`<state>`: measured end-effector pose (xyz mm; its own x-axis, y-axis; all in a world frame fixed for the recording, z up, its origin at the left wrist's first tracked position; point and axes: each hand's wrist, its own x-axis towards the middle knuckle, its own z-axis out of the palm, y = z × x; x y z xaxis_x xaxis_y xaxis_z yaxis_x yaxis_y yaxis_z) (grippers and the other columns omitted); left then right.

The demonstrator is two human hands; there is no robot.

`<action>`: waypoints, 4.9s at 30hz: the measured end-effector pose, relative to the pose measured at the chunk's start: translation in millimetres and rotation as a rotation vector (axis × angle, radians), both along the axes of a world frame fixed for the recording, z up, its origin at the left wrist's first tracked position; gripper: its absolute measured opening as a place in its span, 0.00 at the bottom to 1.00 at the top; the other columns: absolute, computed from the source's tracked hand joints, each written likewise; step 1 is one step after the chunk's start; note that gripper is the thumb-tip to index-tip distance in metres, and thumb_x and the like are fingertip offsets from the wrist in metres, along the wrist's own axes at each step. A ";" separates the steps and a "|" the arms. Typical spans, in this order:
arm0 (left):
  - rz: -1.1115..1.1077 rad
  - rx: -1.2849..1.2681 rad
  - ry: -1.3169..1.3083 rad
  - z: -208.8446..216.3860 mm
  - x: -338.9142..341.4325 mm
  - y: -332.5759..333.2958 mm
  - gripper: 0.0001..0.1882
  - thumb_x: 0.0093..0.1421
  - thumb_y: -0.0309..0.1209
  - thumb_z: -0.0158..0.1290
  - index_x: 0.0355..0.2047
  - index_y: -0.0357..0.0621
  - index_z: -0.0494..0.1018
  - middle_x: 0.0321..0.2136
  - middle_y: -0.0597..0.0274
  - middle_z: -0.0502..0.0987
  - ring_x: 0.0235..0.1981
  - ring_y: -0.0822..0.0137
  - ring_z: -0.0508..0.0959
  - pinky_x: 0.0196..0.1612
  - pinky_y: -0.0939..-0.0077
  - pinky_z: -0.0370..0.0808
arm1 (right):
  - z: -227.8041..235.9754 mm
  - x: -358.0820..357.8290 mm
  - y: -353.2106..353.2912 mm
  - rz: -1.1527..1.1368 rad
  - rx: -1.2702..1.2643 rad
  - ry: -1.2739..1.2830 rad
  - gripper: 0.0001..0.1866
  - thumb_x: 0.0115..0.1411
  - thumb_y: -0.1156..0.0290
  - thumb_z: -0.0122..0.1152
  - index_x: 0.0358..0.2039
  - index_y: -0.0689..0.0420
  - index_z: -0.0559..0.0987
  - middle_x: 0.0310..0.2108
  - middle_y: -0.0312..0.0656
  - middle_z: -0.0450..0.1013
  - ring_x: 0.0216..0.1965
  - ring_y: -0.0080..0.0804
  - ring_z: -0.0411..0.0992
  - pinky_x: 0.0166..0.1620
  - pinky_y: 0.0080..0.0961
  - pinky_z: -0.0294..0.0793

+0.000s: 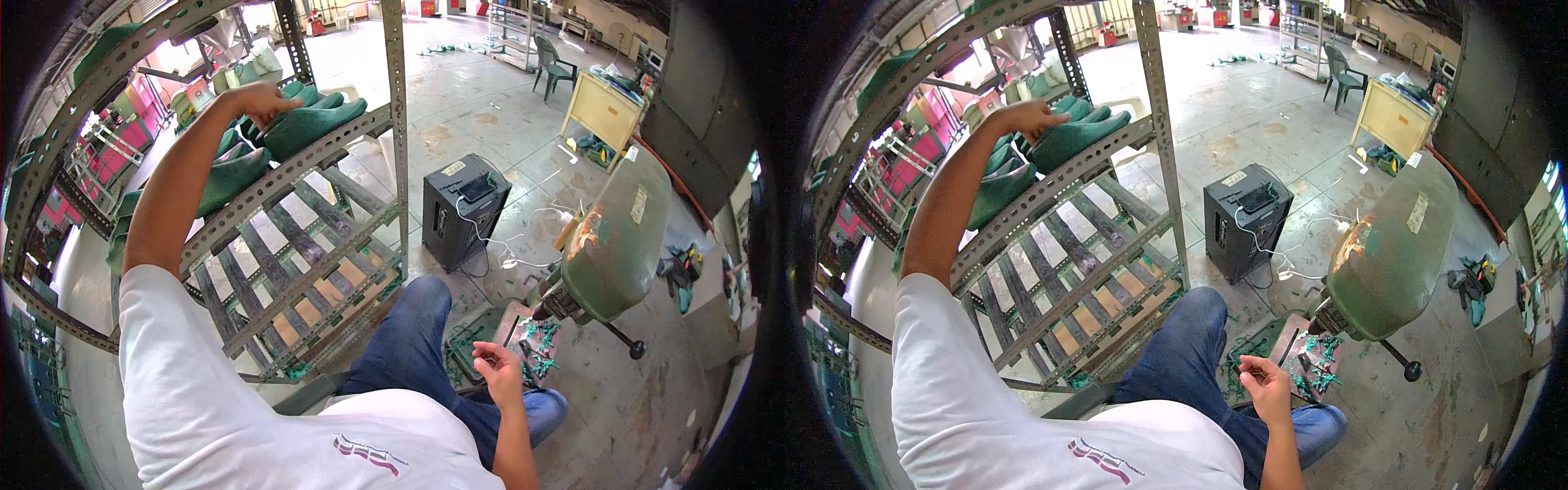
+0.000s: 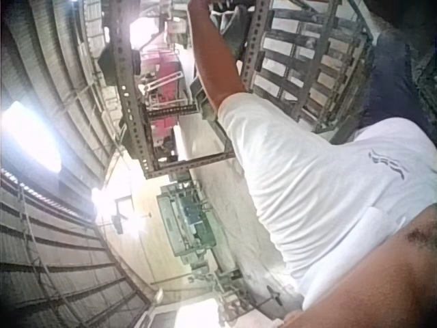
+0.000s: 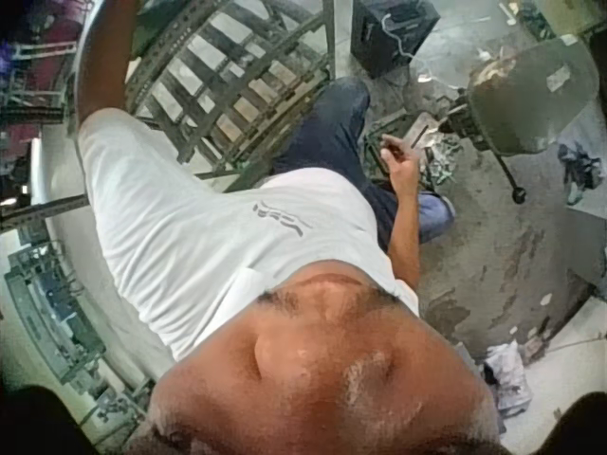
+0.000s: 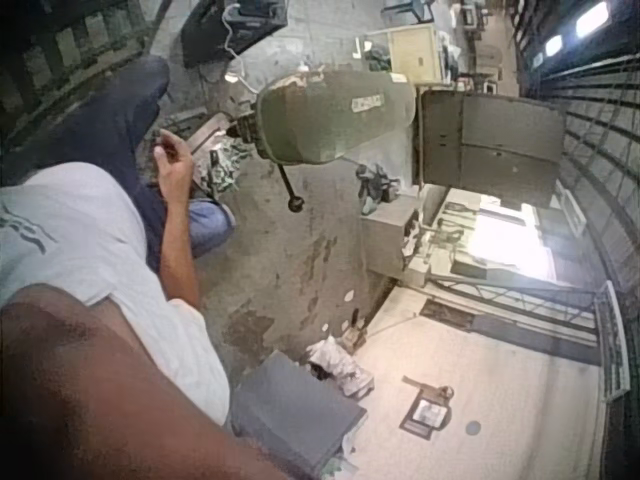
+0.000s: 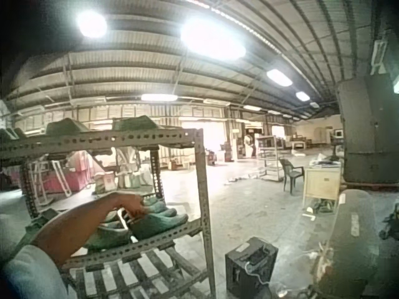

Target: Drilling holes into green plastic shoe lasts using a drill press machine.

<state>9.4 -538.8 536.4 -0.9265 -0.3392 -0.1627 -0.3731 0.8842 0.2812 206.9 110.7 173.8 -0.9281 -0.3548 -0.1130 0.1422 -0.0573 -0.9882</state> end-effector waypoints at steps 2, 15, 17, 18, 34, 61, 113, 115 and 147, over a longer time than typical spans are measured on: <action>-0.092 -0.046 -0.055 -9.5 -0.9 -12.6 0.30 0.68 0.54 0.61 0.44 0.33 0.84 0.32 0.57 0.85 0.29 0.64 0.84 0.32 0.63 0.82 | 2.7 -0.7 -3.0 0.012 -0.004 -0.011 0.19 0.65 0.85 0.67 0.56 0.61 0.86 0.43 0.36 0.82 0.43 0.19 0.78 0.47 0.18 0.80; -0.156 0.121 -0.080 -13.3 3.4 -1.6 0.24 0.66 0.37 0.60 0.59 0.39 0.80 0.50 0.53 0.83 0.42 0.62 0.83 0.43 0.62 0.83 | 10.6 1.6 -11.9 0.037 -0.016 0.005 0.18 0.66 0.83 0.67 0.56 0.62 0.86 0.43 0.36 0.82 0.42 0.19 0.78 0.47 0.18 0.79; -0.118 0.217 -0.021 -9.0 8.7 -9.6 0.26 0.65 0.40 0.64 0.60 0.39 0.80 0.51 0.52 0.83 0.44 0.62 0.84 0.45 0.62 0.83 | 11.2 -1.5 -10.9 0.063 -0.010 0.006 0.18 0.67 0.83 0.67 0.56 0.61 0.86 0.42 0.35 0.82 0.41 0.19 0.78 0.47 0.18 0.79; -0.101 0.298 0.035 -3.1 5.2 3.9 0.27 0.64 0.44 0.66 0.55 0.35 0.82 0.47 0.52 0.85 0.41 0.61 0.85 0.43 0.59 0.83 | 11.8 -1.8 -8.4 0.053 0.004 0.011 0.17 0.67 0.83 0.67 0.56 0.61 0.86 0.42 0.35 0.82 0.41 0.19 0.78 0.46 0.18 0.79; -0.255 -0.333 0.969 1.0 173.4 258.4 0.37 0.61 0.38 0.70 0.67 0.41 0.69 0.54 0.43 0.79 0.57 0.42 0.80 0.62 0.47 0.75 | 17.8 -2.1 -17.6 0.086 0.032 0.144 0.18 0.67 0.78 0.71 0.57 0.58 0.86 0.45 0.36 0.83 0.43 0.20 0.79 0.48 0.20 0.80; -1.284 0.575 0.106 -478.1 80.8 489.6 0.45 0.36 0.32 0.77 0.60 0.47 0.77 0.53 0.54 0.83 0.60 0.48 0.80 0.68 0.49 0.72 | -104.8 -16.7 84.5 -0.130 0.131 -0.415 0.24 0.64 0.43 0.71 0.40 0.55 0.85 0.25 0.26 0.71 0.20 0.15 0.66 0.23 0.18 0.61; -1.129 0.276 -0.072 -552.7 -27.3 531.9 0.48 0.33 0.39 0.79 0.61 0.58 0.82 0.50 0.53 0.88 0.51 0.49 0.86 0.56 0.56 0.83 | 243.6 -60.9 113.8 -0.323 1.498 0.065 0.16 0.61 0.72 0.61 0.47 0.54 0.91 0.38 0.58 0.84 0.40 0.60 0.84 0.48 0.48 0.84; -1.137 0.267 -0.086 -550.7 -27.0 533.4 0.48 0.33 0.39 0.79 0.61 0.58 0.82 0.50 0.53 0.88 0.51 0.49 0.86 0.56 0.56 0.83 | 241.9 -56.8 112.5 -0.370 1.524 0.139 0.16 0.61 0.71 0.62 0.46 0.55 0.91 0.38 0.59 0.83 0.40 0.60 0.84 0.48 0.48 0.84; -1.149 0.252 -0.146 -535.7 -28.7 533.6 0.47 0.34 0.39 0.80 0.61 0.56 0.81 0.51 0.52 0.87 0.53 0.48 0.85 0.58 0.54 0.82 | 195.3 -20.8 100.3 -0.448 1.486 0.344 0.16 0.64 0.72 0.63 0.50 0.56 0.89 0.30 0.59 0.79 0.30 0.59 0.79 0.36 0.48 0.77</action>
